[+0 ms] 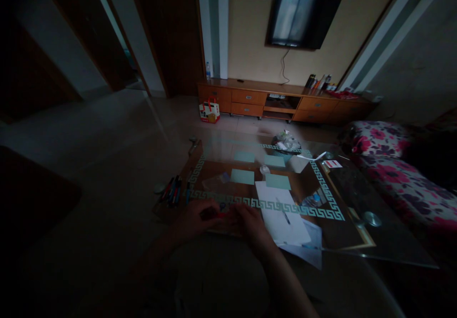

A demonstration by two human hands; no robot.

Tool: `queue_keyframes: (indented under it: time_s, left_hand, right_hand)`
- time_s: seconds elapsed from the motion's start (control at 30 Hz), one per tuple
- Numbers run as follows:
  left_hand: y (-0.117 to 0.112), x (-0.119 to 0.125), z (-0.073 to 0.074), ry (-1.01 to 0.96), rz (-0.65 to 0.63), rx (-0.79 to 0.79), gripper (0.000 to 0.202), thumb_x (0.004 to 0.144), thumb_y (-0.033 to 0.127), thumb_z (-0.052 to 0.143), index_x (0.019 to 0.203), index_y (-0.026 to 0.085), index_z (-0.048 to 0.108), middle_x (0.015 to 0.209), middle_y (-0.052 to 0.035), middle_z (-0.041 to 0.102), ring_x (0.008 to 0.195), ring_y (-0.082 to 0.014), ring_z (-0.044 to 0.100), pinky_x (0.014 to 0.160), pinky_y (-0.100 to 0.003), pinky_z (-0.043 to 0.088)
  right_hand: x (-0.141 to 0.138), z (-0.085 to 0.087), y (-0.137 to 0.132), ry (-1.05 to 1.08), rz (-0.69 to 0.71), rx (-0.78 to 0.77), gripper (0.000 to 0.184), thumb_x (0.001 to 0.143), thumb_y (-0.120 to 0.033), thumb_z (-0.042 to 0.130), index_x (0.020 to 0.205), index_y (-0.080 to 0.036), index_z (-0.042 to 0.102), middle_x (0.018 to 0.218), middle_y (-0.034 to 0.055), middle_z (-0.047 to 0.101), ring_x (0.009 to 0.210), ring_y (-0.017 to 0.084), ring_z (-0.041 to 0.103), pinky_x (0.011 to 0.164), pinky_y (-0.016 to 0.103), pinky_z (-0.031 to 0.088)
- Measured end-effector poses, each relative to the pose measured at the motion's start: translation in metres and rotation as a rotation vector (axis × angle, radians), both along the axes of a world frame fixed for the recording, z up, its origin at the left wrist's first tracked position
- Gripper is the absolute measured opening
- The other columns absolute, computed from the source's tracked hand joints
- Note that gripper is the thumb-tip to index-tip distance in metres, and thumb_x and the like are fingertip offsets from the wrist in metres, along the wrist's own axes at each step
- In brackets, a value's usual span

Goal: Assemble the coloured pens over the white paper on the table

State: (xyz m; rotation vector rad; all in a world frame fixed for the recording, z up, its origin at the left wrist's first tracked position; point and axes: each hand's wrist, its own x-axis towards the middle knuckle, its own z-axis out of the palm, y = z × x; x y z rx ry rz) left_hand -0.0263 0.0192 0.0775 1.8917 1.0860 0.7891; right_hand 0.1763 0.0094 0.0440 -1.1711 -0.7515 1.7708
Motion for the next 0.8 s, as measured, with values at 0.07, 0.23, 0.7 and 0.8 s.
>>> queue_keyframes:
  time_s: [0.07, 0.23, 0.7, 0.8]
  left_hand:
    - [0.000, 0.001, 0.000, 0.000, -0.009, 0.011, 0.017, 0.080, 0.033, 0.071, 0.085, 0.018, 0.067, 0.078, 0.0008, 0.064, 0.071, -0.0127, 0.058, 0.064, -0.023, 0.044]
    - [0.000, 0.001, 0.000, -0.008, -0.056, 0.064, 0.010, 0.079, 0.020, 0.068, 0.088, 0.018, 0.069, 0.089, -0.0015, 0.066, 0.080, -0.0137, 0.061, 0.072, -0.024, 0.047]
    - [0.002, 0.001, -0.002, -0.012, -0.042, 0.138, 0.023, 0.081, 0.019, 0.066, 0.103, 0.023, 0.073, 0.098, -0.0043, 0.066, 0.087, -0.0159, 0.063, 0.079, -0.029, 0.052]
    - [0.002, 0.001, 0.000, -0.037, 0.038, 0.142, 0.037, 0.079, 0.020, 0.069, 0.115, 0.024, 0.068, 0.105, -0.0049, 0.067, 0.095, -0.0180, 0.063, 0.086, -0.034, 0.052]
  right_hand:
    - [-0.005, -0.001, -0.004, 0.090, 0.022, -0.044, 0.031, 0.081, -0.046, 0.067, 0.092, -0.016, 0.067, 0.085, 0.0053, 0.070, 0.069, 0.014, 0.064, 0.058, 0.022, 0.045]
    - [-0.015, 0.000, -0.008, 0.120, 0.045, -0.033, 0.027, 0.077, -0.039, 0.073, 0.089, -0.014, 0.068, 0.078, 0.0026, 0.068, 0.063, 0.011, 0.061, 0.053, 0.020, 0.041]
    - [-0.014, 0.001, -0.008, 0.145, -0.039, -0.020, 0.028, 0.069, -0.033, 0.081, 0.087, -0.016, 0.066, 0.079, 0.0019, 0.069, 0.065, 0.012, 0.064, 0.059, 0.022, 0.048]
    - [-0.012, 0.003, -0.007, 0.178, -0.069, -0.067, 0.029, 0.067, -0.029, 0.082, 0.088, -0.016, 0.066, 0.080, 0.0019, 0.069, 0.066, 0.012, 0.065, 0.061, 0.023, 0.050]
